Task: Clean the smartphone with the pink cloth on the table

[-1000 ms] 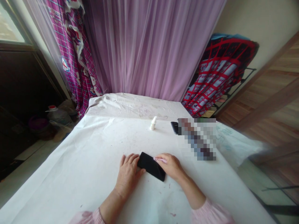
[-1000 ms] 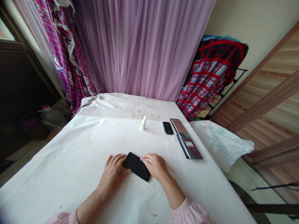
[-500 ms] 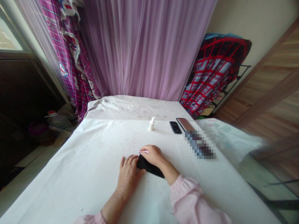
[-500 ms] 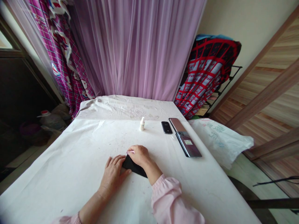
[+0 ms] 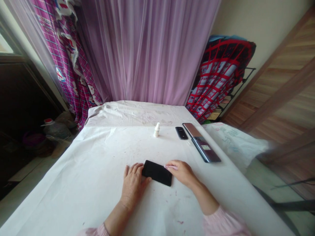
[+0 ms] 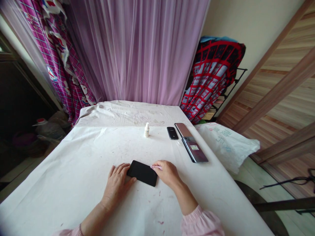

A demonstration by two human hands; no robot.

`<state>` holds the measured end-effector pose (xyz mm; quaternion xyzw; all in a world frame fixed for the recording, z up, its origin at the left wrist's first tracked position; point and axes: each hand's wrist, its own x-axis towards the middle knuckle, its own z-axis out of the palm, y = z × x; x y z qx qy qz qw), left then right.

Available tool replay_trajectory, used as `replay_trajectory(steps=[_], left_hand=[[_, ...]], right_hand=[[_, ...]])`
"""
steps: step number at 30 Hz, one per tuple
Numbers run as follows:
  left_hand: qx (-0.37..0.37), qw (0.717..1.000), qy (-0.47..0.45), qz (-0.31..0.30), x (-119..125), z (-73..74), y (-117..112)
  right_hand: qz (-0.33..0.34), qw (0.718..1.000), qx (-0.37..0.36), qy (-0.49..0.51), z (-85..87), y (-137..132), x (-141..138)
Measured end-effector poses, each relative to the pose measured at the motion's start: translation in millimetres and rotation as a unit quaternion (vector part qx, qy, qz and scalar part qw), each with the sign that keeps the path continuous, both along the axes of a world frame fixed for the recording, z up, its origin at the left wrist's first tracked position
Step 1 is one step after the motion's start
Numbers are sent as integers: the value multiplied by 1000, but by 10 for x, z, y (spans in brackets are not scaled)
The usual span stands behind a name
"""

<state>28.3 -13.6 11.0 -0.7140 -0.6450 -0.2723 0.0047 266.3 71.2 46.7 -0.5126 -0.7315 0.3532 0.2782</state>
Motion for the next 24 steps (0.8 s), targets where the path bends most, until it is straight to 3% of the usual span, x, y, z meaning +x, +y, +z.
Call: replay_trajectory(steps=[5,9,13,20,24], left_hand=[[-28,998,34,-38,-102,81,66],[-95,982,78,-142,-205,318,271],[-155,964,80,-199,-238,526,441],[-81,974,59,-203,-190,629,357],[-96,984,43,-147,-139,655,334]], right_hand=[[-94,982,-66,148,-149,-121,164],[-145,939,-117,290,-262,-155,98],[-178,925,-102,319,-243,-132,64],[-197,926,-54,318,-39,-140,80],[-175,919,-6,352,8,-158,-30]])
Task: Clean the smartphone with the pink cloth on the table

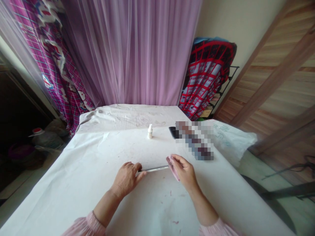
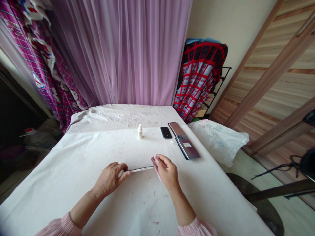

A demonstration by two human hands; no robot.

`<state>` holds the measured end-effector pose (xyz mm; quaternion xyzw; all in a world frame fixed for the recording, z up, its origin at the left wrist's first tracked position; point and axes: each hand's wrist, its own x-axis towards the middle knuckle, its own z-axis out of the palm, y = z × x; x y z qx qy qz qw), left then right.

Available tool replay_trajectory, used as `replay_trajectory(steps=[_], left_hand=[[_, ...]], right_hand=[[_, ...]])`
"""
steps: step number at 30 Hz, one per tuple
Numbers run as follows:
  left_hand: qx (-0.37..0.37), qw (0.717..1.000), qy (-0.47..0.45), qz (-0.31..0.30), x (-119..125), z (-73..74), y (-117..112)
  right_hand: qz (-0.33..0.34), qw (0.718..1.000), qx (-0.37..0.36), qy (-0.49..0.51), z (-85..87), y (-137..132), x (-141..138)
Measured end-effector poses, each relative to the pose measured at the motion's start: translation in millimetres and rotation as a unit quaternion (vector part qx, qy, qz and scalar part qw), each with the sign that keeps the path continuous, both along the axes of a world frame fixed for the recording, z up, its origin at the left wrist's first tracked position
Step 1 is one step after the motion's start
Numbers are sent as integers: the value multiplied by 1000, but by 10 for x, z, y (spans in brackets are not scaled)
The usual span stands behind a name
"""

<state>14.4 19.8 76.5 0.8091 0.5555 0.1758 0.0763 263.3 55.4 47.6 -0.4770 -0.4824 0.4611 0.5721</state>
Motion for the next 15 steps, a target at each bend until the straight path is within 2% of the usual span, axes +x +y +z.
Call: replay_trajectory(steps=[2,5,9,13,15], left_hand=[[-8,999,-12,36,17,-23,10],[-4,997,-36,66,19,-106,10],[3,992,-89,87,-8,-245,-41],[12,970,-226,93,-20,-341,-87],[17,959,-266,95,-13,-365,-93]], right_hand=[[33,999,30,1,19,4,-80],[33,988,99,-117,73,34,-171],[-19,937,185,-297,150,93,-200],[-47,901,223,-369,160,110,-211],[-53,887,242,-389,156,90,-250]])
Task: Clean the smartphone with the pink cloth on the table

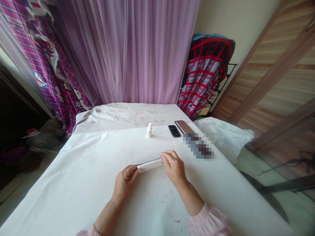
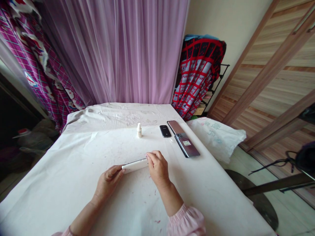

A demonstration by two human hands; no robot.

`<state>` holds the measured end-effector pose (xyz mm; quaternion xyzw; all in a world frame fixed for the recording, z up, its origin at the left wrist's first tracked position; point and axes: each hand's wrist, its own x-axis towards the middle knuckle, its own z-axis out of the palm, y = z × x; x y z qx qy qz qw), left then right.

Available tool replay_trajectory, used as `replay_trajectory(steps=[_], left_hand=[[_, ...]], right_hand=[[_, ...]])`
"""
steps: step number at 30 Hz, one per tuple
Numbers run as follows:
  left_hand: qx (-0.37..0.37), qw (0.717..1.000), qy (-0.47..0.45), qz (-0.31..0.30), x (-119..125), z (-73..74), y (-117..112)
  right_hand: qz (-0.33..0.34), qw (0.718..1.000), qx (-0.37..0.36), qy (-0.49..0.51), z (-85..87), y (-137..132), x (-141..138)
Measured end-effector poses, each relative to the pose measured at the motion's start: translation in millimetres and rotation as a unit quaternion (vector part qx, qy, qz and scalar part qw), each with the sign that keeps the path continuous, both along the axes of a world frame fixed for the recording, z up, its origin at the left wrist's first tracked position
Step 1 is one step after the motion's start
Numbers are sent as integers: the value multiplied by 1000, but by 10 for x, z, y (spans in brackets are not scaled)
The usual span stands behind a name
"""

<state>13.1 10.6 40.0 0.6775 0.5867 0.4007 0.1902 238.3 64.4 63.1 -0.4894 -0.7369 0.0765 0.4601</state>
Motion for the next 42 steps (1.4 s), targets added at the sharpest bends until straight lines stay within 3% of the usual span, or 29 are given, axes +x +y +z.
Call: replay_trajectory(steps=[8,17,22,33,42], left_hand=[[5,1000,-26,7,17,-23,6],[25,999,-24,-14,23,-14,-27],[17,1000,-8,-10,20,-6,-37],[13,1000,8,-7,23,25,-37],[25,999,19,-5,32,37,-43]], right_hand=[[45,995,55,-70,61,-157,-379],[87,990,44,-102,106,-321,-677],[88,991,54,-89,87,-326,-575],[-18,996,58,-61,-46,-130,-28],[-49,994,72,-65,-50,-101,9]])
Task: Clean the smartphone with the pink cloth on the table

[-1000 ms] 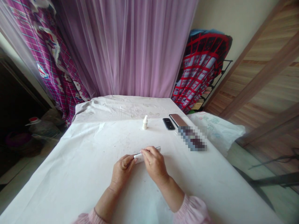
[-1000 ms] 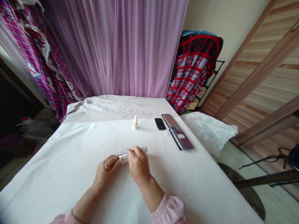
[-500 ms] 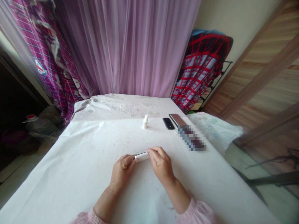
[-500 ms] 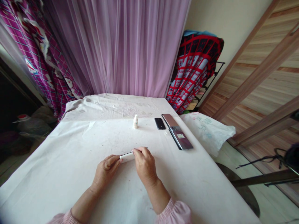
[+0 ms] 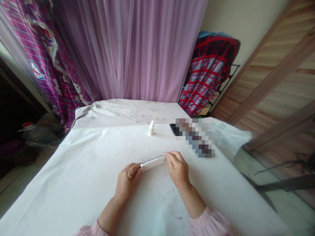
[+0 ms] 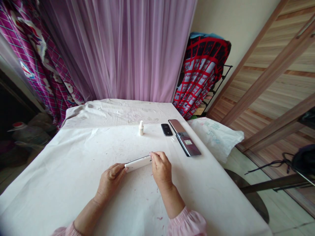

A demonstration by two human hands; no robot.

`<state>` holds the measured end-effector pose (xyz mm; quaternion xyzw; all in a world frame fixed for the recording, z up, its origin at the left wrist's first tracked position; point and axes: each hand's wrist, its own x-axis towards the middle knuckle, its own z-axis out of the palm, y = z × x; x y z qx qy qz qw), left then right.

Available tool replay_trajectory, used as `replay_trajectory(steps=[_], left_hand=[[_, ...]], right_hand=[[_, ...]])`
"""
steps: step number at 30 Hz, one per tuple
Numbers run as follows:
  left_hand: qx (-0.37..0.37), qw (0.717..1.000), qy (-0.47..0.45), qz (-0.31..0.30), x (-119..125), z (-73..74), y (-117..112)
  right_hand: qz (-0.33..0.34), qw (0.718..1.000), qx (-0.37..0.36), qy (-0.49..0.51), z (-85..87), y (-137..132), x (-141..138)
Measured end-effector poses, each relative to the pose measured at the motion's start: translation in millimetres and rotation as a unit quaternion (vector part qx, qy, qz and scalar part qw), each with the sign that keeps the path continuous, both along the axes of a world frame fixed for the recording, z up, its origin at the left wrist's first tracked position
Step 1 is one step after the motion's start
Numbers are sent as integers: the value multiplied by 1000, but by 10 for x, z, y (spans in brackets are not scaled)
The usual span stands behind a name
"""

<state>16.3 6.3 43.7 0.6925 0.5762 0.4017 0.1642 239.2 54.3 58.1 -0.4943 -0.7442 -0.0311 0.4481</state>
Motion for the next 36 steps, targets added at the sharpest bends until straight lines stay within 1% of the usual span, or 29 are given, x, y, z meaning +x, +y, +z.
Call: replay_trajectory(steps=[7,13,17,22,24,26,31,34,36], left_hand=[[8,1000,10,3,2,-14,2],[12,1000,-3,1,5,-19,11],[23,1000,-15,1,11,-13,11],[8,999,-35,-4,9,6,8],[7,999,-38,-4,7,-5,11],[7,999,-39,-4,5,-23,15],[6,999,-36,-1,5,-42,14],[5,1000,-30,-2,5,-30,5],[5,1000,-24,-4,4,-22,-3]], right_hand=[[47,999,-6,-25,24,-95,-231],[85,995,-14,-55,100,-181,-469],[109,991,-8,-75,132,-246,-635],[136,988,9,-77,124,-306,-782],[139,987,7,-76,123,-292,-764],[123,990,-2,-73,124,-248,-687],[84,995,4,-56,87,-94,-363],[53,998,-2,-24,37,-23,-196],[36,999,-19,6,6,21,-124]])
